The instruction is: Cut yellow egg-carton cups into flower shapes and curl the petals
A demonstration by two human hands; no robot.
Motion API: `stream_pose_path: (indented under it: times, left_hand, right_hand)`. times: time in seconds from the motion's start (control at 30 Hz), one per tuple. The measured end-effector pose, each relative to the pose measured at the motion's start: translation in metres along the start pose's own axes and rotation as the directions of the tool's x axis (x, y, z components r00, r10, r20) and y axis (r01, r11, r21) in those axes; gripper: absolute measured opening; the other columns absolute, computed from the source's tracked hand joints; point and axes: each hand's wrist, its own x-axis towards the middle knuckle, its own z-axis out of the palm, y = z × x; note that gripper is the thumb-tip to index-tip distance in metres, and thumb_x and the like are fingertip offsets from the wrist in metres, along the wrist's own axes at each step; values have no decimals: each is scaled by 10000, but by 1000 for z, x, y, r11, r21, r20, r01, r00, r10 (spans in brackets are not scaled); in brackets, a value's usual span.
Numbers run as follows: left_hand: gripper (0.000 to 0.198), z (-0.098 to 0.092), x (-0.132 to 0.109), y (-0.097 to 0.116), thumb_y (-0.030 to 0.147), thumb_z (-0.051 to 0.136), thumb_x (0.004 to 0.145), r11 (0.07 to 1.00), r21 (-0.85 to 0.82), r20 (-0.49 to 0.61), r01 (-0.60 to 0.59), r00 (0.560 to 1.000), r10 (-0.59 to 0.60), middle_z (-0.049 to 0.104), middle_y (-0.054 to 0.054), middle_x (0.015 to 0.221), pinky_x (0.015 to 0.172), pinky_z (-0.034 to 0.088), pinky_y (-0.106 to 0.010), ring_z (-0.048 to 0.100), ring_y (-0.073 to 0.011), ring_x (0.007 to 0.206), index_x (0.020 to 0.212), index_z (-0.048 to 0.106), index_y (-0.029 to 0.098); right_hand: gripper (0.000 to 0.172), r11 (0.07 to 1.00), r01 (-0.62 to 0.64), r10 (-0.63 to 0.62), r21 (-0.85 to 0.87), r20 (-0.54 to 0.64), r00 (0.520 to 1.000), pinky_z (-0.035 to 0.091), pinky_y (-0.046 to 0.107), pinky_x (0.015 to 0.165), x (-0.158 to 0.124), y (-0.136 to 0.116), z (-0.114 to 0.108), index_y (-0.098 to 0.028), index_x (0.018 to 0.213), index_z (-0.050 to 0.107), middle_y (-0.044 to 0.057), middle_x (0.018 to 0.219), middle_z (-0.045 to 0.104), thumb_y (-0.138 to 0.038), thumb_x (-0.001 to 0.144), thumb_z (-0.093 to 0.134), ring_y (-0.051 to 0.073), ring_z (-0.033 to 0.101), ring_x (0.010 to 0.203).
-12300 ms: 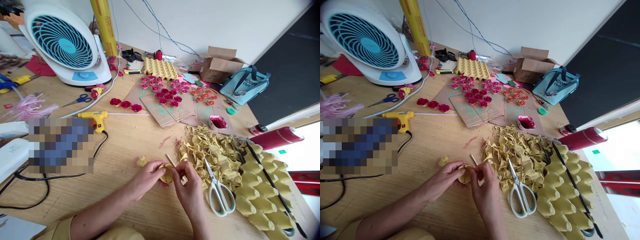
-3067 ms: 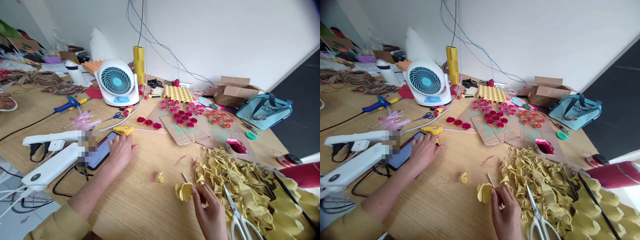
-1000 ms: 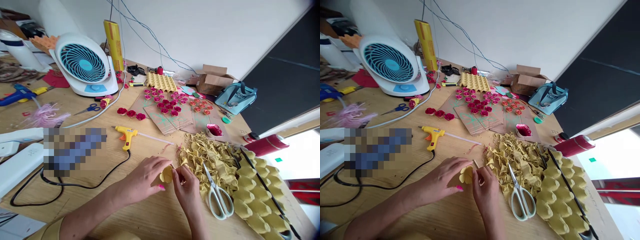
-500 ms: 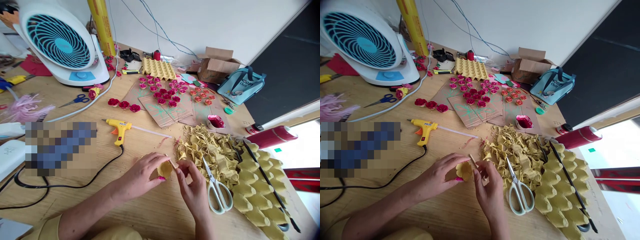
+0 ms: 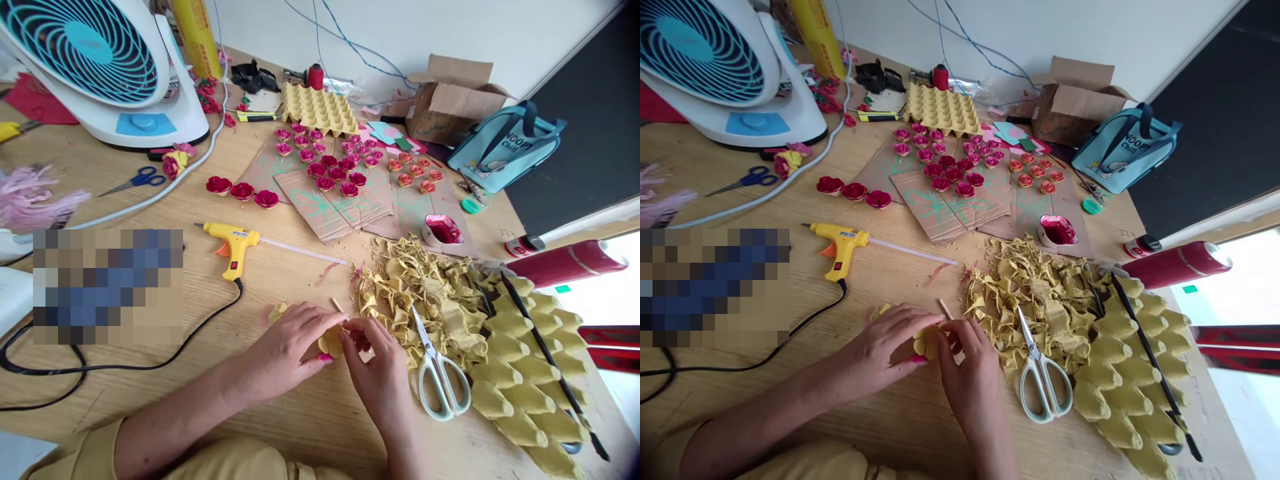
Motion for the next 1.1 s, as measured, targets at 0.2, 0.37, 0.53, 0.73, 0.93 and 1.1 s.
stream_pose_path:
  times: [0.2,0.37,0.53,0.73,0.93,1.1]
  left_hand:
    - [670,-4,-1,-1,214,714,824,993,116,-25,-32,999,35,589,-70,1325,1054,365,-410,496,-244,1233,1399,375,264]
    - [740,-5,-1,-5,256,744,803,972,236,-5,-2,1000,4,581,-108,1346,1073,280,-484,468,-299,1256,1426,346,246]
    - [666,-1,0,-6,277,716,833,976,219,-11,8,1000,-6,631,-93,1242,1074,270,-467,543,-260,1160,1400,369,235]
    - [643,1,-2,-7,240,689,846,974,227,-11,18,1000,-16,639,-85,1227,1112,223,-487,552,-248,1169,1402,366,229]
    - [638,1,-2,-5,216,672,848,974,226,-22,33,999,-28,653,-89,1221,1136,188,-514,557,-253,1168,1407,366,242]
    - [687,3,-2,-4,243,715,815,970,233,-49,63,997,-53,680,-80,1142,1115,195,-518,583,-256,1106,1411,372,239]
  right_hand:
    - [102,1000,-14,14,-11,-35,999,454,251,602,0,2,-3,-208,870,639,-1,738,606,-165,907,554,137,541,622]
    - [110,997,-43,33,-68,-140,990,442,254,600,2,4,-10,-214,828,633,-5,719,606,-195,913,565,139,532,620]
    - [119,998,-34,29,-53,-90,995,440,257,599,2,2,-7,-214,832,629,0,724,597,-215,922,552,139,528,620]
    - [102,1000,-26,25,-17,-41,999,451,250,607,0,1,-2,-210,866,628,-1,751,602,-156,902,550,137,540,626]
    - [101,999,-20,19,-47,-22,1000,441,244,595,0,2,1,-208,863,624,-8,748,601,-146,896,552,126,538,610]
    - [98,997,-25,23,-74,-34,999,438,246,576,-1,3,5,-211,853,612,-7,730,603,-158,898,544,130,541,594]
